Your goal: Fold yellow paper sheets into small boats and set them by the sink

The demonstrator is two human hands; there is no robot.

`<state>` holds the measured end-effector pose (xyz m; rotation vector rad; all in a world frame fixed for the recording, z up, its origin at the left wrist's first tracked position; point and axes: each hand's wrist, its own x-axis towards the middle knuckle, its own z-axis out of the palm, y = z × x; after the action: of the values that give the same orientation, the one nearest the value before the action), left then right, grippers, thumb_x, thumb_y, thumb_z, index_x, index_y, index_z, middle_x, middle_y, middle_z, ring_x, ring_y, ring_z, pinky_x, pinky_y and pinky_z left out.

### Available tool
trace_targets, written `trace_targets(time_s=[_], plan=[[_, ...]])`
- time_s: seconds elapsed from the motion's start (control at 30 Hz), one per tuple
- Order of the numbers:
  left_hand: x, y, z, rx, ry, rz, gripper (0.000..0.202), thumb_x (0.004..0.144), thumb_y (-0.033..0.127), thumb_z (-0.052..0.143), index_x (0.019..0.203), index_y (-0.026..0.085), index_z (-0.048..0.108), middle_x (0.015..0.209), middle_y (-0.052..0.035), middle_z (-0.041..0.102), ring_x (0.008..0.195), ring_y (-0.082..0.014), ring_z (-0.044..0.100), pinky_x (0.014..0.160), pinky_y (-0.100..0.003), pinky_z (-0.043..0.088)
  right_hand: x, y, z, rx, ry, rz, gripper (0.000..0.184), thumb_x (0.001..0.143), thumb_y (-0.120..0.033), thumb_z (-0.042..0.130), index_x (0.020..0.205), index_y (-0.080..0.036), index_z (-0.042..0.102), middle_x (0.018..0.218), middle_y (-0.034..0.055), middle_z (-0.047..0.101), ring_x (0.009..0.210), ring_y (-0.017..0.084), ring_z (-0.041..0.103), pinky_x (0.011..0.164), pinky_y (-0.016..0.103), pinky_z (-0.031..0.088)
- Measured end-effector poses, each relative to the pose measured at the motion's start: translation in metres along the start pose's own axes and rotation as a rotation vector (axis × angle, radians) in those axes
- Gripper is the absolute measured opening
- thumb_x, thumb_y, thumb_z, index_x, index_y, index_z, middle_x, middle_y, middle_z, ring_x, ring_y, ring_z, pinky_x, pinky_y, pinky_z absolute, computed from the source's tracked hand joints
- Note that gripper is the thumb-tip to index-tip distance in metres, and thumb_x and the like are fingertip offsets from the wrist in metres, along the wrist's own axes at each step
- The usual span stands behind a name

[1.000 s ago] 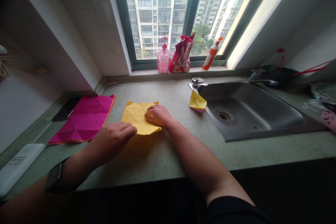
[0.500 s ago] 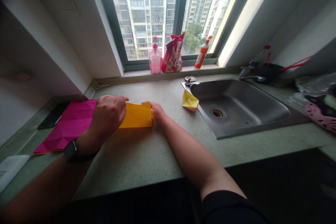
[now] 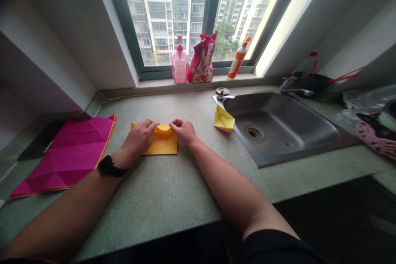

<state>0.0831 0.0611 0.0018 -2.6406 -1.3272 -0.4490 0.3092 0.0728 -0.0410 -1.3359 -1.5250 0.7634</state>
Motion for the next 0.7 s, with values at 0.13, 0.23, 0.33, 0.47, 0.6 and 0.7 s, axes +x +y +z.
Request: trace_targets(time_s=[0.13, 0.23, 0.33, 0.47, 0.6, 0.7], plan=[[-0.006, 0.002, 0.011, -0.068, 0.051, 0.05, 0.044, 0.102, 0.01, 0.047, 0.142, 0.018, 0.065, 0.135, -0.0168, 0.069, 0.123, -0.0335, 0.067, 0.112, -0.054, 0.054, -0.003, -0.003, -0.004, -0.047, 0.018, -0.092, 0.015, 0.086, -0.037, 0.073, 0.091, -0.024, 0.077, 0.098, 0.0043, 0.08, 0.082, 0.02, 0.074, 0.079, 0.033, 0.06], [-0.009, 0.009, 0.014, -0.136, 0.123, 0.151, 0.047, 0.103, 0.007, 0.043, 0.144, 0.018, 0.062, 0.147, -0.0161, 0.063, 0.143, -0.0326, 0.058, 0.129, -0.06, 0.041, -0.005, -0.005, -0.005, -0.093, -0.004, -0.124, 0.01, 0.088, -0.032, 0.071, 0.092, -0.025, 0.078, 0.098, 0.0036, 0.081, 0.081, 0.019, 0.074, 0.076, 0.032, 0.059], [-0.012, 0.017, 0.012, -0.21, 0.119, 0.232, 0.039, 0.104, 0.009, 0.044, 0.136, 0.017, 0.064, 0.146, -0.0147, 0.062, 0.147, -0.0312, 0.054, 0.134, -0.059, 0.036, -0.004, -0.003, -0.005, -0.131, -0.004, -0.107, 0.009, 0.088, -0.029, 0.071, 0.091, -0.026, 0.079, 0.094, 0.0021, 0.082, 0.077, 0.018, 0.074, 0.075, 0.031, 0.058], [-0.015, 0.023, 0.012, -0.269, 0.012, 0.258, 0.027, 0.107, 0.022, 0.053, 0.129, 0.019, 0.068, 0.149, -0.0151, 0.061, 0.144, -0.0326, 0.055, 0.13, -0.057, 0.044, 0.0, 0.0, -0.007, -0.093, 0.055, -0.043, 0.015, 0.091, -0.036, 0.07, 0.092, -0.025, 0.078, 0.092, 0.0022, 0.082, 0.074, 0.019, 0.073, 0.074, 0.032, 0.058], [-0.018, 0.021, 0.018, -0.277, -0.074, 0.195, 0.039, 0.11, 0.031, 0.053, 0.145, 0.018, 0.064, 0.165, -0.0171, 0.051, 0.16, -0.0356, 0.041, 0.135, -0.061, 0.035, 0.001, 0.001, -0.009, -0.028, 0.05, -0.051, 0.022, 0.09, -0.042, 0.074, 0.103, -0.024, 0.078, 0.102, 0.0046, 0.082, 0.079, 0.02, 0.075, 0.075, 0.032, 0.06], [-0.018, 0.019, 0.021, -0.261, -0.151, 0.16, 0.046, 0.11, 0.032, 0.051, 0.153, 0.018, 0.06, 0.173, -0.0171, 0.044, 0.167, -0.0373, 0.03, 0.136, -0.064, 0.029, 0.0, 0.001, -0.008, -0.047, 0.024, -0.093, 0.027, 0.084, -0.03, 0.077, 0.111, -0.024, 0.077, 0.108, 0.0049, 0.082, 0.082, 0.018, 0.075, 0.077, 0.031, 0.061]])
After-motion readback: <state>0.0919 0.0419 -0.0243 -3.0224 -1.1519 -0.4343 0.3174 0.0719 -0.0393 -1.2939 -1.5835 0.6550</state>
